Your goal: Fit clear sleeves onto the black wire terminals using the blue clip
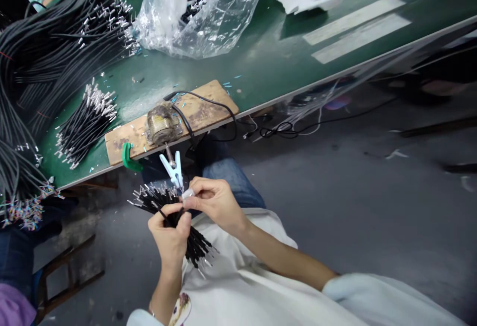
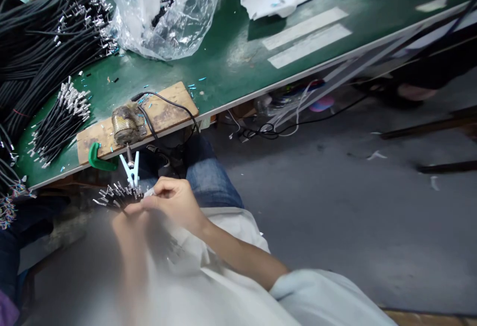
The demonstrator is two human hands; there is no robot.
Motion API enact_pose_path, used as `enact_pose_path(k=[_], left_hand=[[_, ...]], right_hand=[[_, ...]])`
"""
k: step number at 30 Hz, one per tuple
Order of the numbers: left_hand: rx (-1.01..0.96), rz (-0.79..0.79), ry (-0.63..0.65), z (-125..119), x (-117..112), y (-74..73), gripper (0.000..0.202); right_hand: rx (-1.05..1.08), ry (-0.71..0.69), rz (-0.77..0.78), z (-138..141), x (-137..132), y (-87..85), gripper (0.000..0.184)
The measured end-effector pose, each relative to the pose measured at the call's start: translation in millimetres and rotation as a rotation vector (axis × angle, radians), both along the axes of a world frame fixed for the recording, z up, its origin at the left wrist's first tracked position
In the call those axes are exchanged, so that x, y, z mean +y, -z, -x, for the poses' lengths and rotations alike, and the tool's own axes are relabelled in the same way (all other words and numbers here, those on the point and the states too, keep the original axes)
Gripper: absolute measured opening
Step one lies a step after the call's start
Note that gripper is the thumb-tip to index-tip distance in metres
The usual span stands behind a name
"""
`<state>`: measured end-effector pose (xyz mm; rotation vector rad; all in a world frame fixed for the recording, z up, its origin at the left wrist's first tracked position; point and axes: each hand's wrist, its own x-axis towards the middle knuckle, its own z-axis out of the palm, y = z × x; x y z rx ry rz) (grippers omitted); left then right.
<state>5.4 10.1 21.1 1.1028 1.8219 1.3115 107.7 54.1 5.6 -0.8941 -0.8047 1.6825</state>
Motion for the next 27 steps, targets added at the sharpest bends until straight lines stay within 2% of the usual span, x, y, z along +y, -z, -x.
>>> enact_pose_path(k=[4, 9, 13, 16, 18, 21, 23, 27], left_hand=[[-0.064, 0.021, -0.025, -4, 2, -3.3, 0.019], [-0.192, 0.032, -0.019, -5, 2, -0.5, 0.019], [-0.195, 0.020, 0.039, -3, 0, -1.0, 0.023], [-0.130, 0.007, 0.066, 0, 1, -3.7, 0.027], [-0.106, 0.016, 0.083, 1, 2, -4.9, 0.031], [-0.126, 0.033, 0.111, 2, 4, -4.1, 0.036], [-0.167, 0.056, 0.127, 1, 4, -2.2, 0.039], [-0.122, 0.094, 0.165, -2, 0, 0.3, 0.037]], right_hand=[[0.104, -0.012, -0.033, 3, -2, 5.7, 0.027], [0.270, -0.004, -0.054, 10, -7, 17.3, 0.022], [0.379, -0.128, -0.050, 9, -6, 20.1, 0.023], [0.227, -0.078, -0.130, 2, -2, 15.4, 0.027], [0.040, 0.004, -0.252, -3, 1, 9.7, 0.028], [-0.168, 0.055, -0.437, -8, 4, 2.1, 0.019], [-0.172, 0.061, -0.442, -8, 4, 0.1, 0.017], [-0.074, 0.080, -0.311, 0, 0, 1.4, 0.023]])
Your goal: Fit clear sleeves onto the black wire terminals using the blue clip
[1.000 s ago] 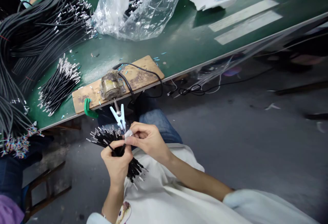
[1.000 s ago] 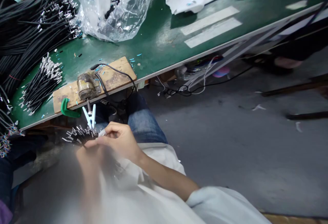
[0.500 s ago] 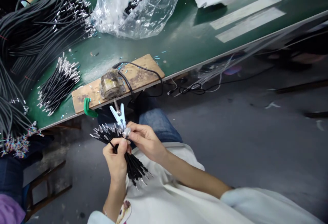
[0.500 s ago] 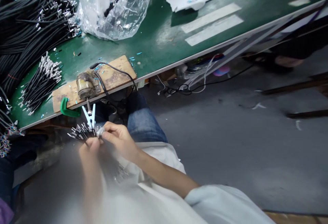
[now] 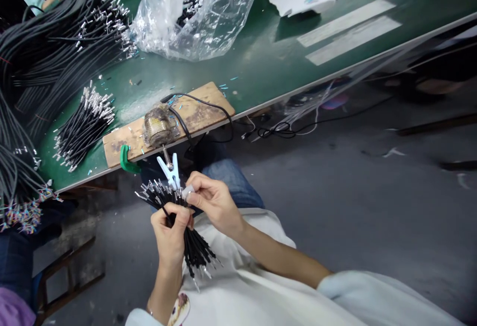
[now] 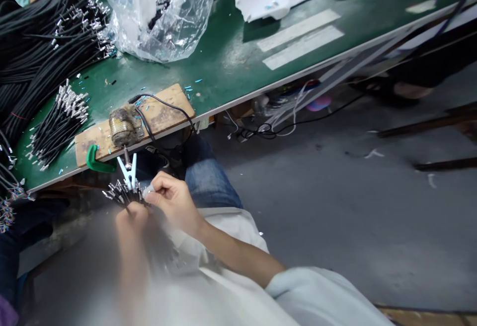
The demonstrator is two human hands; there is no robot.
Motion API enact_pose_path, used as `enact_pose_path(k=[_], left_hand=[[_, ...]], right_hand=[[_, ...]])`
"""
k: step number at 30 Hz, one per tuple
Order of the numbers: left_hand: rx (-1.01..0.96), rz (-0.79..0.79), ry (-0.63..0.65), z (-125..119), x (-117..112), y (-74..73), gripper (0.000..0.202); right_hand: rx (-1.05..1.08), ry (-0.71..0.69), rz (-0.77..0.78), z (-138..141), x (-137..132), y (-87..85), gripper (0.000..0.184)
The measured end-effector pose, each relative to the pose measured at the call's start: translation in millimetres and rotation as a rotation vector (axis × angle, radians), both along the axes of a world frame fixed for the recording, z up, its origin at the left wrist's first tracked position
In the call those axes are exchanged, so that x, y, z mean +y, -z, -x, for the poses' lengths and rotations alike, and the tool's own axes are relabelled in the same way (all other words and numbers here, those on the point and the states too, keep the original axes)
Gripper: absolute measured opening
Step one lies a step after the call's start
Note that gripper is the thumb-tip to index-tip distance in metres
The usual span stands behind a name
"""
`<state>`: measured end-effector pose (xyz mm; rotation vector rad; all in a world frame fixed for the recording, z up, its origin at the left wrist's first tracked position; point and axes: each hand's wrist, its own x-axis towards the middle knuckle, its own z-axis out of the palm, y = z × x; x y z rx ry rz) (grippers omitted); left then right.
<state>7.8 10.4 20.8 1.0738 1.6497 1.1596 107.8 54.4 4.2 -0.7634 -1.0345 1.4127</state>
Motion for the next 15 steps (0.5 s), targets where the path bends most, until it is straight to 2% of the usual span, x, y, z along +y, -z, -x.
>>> enact_pose_path(k=[1, 3, 6, 8, 10, 12, 15], left_hand=[[0.046, -0.005, -0.003, -1, -1, 0.0, 0.035], [0.121, -0.023, -0.020, -3, -2, -0.4, 0.031], [0.088, -0.042, -0.020, -3, -2, -0.6, 0.025], [-0.002, -0.033, 0.016, 0, 0, -0.4, 0.025], [-0.074, -0.019, 0.050, 5, 2, -0.7, 0.024], [-0.085, -0.028, 0.047, 10, 5, -1.8, 0.017], [-0.057, -0.074, 0.002, 15, 10, -4.9, 0.006]], right_hand=[[-0.015, 0.037, 0.000, 2, -2, 0.3, 0.023], [-0.117, 0.204, -0.092, 6, -5, 0.5, 0.022], [-0.342, 0.531, -0.437, 8, -6, 0.6, 0.018], [-0.418, 0.591, -0.598, 5, -4, 0.6, 0.018], [-0.381, 0.465, -0.561, 2, 0, 0.8, 0.017], [-0.227, 0.225, -0.375, -1, 4, 1.5, 0.019], [0.106, -0.155, -0.028, -2, 8, 3.9, 0.034]])
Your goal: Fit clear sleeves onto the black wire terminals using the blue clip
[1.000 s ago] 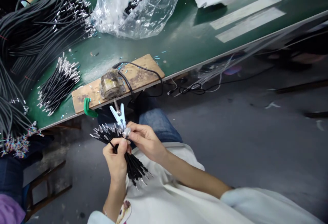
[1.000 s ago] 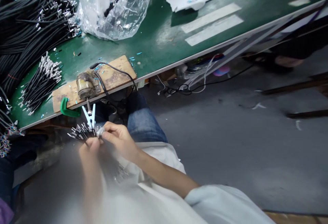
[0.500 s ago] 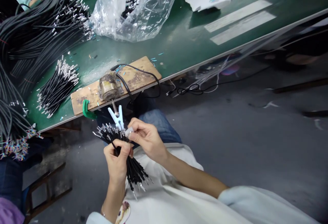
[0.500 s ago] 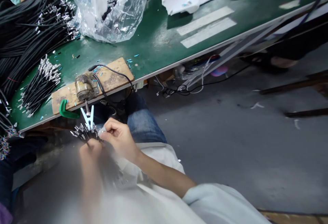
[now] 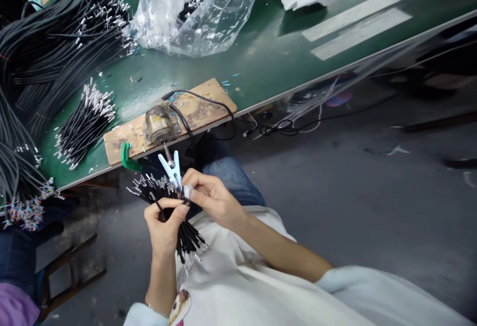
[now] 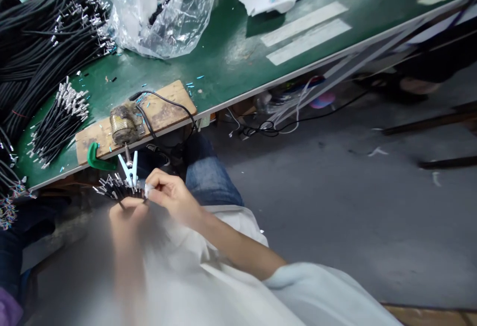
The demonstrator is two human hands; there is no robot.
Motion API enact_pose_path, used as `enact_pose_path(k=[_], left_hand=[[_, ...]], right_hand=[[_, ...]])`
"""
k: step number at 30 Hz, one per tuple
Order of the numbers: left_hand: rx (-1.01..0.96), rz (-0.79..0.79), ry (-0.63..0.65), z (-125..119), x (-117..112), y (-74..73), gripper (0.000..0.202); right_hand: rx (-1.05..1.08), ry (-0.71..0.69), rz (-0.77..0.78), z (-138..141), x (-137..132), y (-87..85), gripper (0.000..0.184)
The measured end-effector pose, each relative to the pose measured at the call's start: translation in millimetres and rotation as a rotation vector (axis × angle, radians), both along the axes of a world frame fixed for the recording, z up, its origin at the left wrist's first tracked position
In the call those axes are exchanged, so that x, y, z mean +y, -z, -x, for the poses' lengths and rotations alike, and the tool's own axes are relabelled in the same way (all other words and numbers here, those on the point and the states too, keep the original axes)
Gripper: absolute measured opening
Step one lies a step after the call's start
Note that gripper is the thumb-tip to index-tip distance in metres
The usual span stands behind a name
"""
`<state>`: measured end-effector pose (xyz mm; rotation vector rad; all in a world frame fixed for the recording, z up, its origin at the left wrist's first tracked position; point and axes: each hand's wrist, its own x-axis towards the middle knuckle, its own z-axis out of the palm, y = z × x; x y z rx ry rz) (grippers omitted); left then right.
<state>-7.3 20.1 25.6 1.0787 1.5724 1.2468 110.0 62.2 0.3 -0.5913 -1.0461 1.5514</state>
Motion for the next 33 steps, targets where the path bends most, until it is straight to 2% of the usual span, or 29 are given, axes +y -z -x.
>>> enact_pose_path(k=[3, 6, 9, 12, 15, 18, 22, 24, 27, 28, 30, 33], left_hand=[[0.016, -0.040, -0.025, 0, 3, -4.3, 0.003], [0.104, -0.080, -0.060, -4, 0, -9.1, 0.008], [0.201, -0.129, -0.153, -4, -4, -12.1, 0.007], [0.236, -0.207, -0.207, 2, -2, -13.3, 0.005], [0.340, -0.303, -0.176, 11, 6, -15.6, 0.012], [0.369, -0.395, -0.144, 10, 11, -18.4, 0.011], [0.357, -0.298, -0.151, 2, 13, -19.9, 0.004], [0.374, -0.225, -0.145, 2, 16, -20.3, 0.002], [0.377, -0.210, -0.052, 4, 19, -20.2, 0.008], [0.356, -0.252, -0.116, 4, 19, -19.9, 0.006], [0.308, -0.267, -0.156, 0, 14, -19.1, 0.004], [0.238, -0.169, -0.240, -9, 4, -18.1, 0.003]], right_hand=[[0.137, -0.285, 0.237, -5, 4, 1.2, 0.042], [0.026, -0.423, 0.219, -13, 14, -2.5, 0.041], [-0.048, -0.347, 0.182, -14, 28, -9.1, 0.040], [0.130, -0.270, 0.233, -1, 40, -14.9, 0.043], [0.335, -0.355, 0.296, 14, 46, -20.1, 0.044], [0.416, -0.377, 0.349, 19, 47, -25.5, 0.041], [0.407, -0.366, 0.384, 16, 46, -30.0, 0.041], [0.398, -0.382, 0.387, 17, 45, -28.1, 0.044], [0.388, -0.364, 0.396, 19, 44, -18.0, 0.046], [0.384, -0.346, 0.407, 19, 44, -13.1, 0.046], [0.371, -0.287, 0.432, 16, 44, -2.6, 0.045], [0.304, -0.165, 0.437, 4, 40, 9.3, 0.042]])
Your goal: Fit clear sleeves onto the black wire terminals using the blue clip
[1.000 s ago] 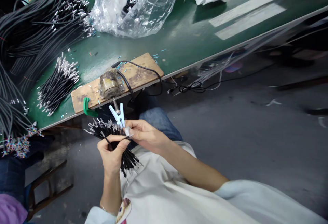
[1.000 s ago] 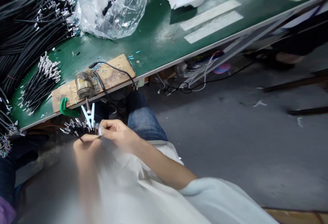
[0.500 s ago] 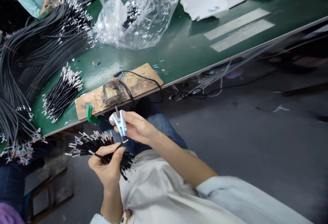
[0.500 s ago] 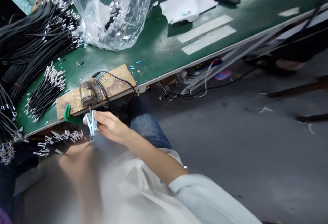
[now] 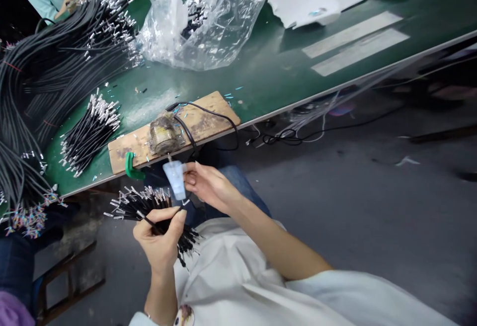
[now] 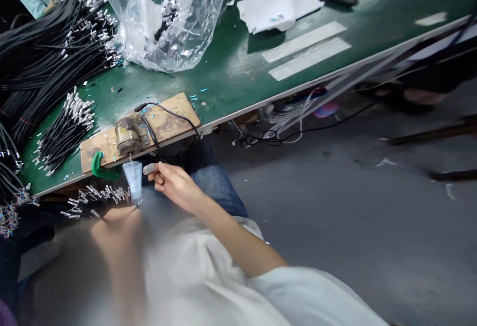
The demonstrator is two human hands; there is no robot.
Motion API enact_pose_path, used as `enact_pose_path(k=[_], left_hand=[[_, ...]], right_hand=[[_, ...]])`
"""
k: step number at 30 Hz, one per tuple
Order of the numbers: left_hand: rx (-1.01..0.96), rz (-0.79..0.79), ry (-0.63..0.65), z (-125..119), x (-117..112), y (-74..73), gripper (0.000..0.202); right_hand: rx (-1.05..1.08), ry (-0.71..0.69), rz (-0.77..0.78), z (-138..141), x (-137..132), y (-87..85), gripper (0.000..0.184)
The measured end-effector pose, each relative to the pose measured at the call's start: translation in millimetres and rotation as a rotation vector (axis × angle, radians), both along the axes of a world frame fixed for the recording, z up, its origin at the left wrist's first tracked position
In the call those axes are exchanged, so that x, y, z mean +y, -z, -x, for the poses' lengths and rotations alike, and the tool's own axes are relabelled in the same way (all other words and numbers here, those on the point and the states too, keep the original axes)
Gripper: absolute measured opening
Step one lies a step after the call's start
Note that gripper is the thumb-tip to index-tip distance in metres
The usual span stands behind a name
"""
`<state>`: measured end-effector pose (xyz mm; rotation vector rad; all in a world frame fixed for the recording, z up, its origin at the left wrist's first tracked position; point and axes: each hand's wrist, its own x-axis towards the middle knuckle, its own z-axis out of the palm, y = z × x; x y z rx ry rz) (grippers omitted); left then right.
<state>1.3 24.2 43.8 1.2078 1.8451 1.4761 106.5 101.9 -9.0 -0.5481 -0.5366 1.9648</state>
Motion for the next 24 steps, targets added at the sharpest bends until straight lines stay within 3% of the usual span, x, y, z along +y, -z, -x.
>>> enact_pose_path(k=[4, 8, 11, 15, 17, 21, 24], left_hand=[[0.005, 0.013, 0.023, -1, -5, 3.2, 0.008], [0.194, 0.072, 0.175, 6, -7, 11.7, 0.013], [0.251, 0.107, 0.277, 6, -12, 17.1, 0.019], [0.258, 0.122, 0.246, 3, -15, 19.1, 0.016], [0.268, 0.107, 0.212, 5, -13, 19.1, 0.009], [0.289, 0.025, 0.208, 8, -9, 18.5, 0.001], [0.203, 0.100, 0.100, 1, -9, 15.8, 0.005]], right_hand=[[-0.328, 0.249, -0.209, -19, -20, -2.3, 0.025], [-0.786, 0.635, -0.743, -20, -45, -20.9, 0.012], [-0.940, 0.578, -0.954, -12, -53, -31.1, 0.005], [-0.818, 0.321, -0.870, -10, -47, -30.4, 0.009], [-0.752, 0.280, -0.799, -12, -43, -26.3, 0.014], [-0.712, 0.425, -0.679, -5, -45, -17.4, 0.020], [-0.593, 0.501, -0.522, 8, -51, -11.8, 0.021]])
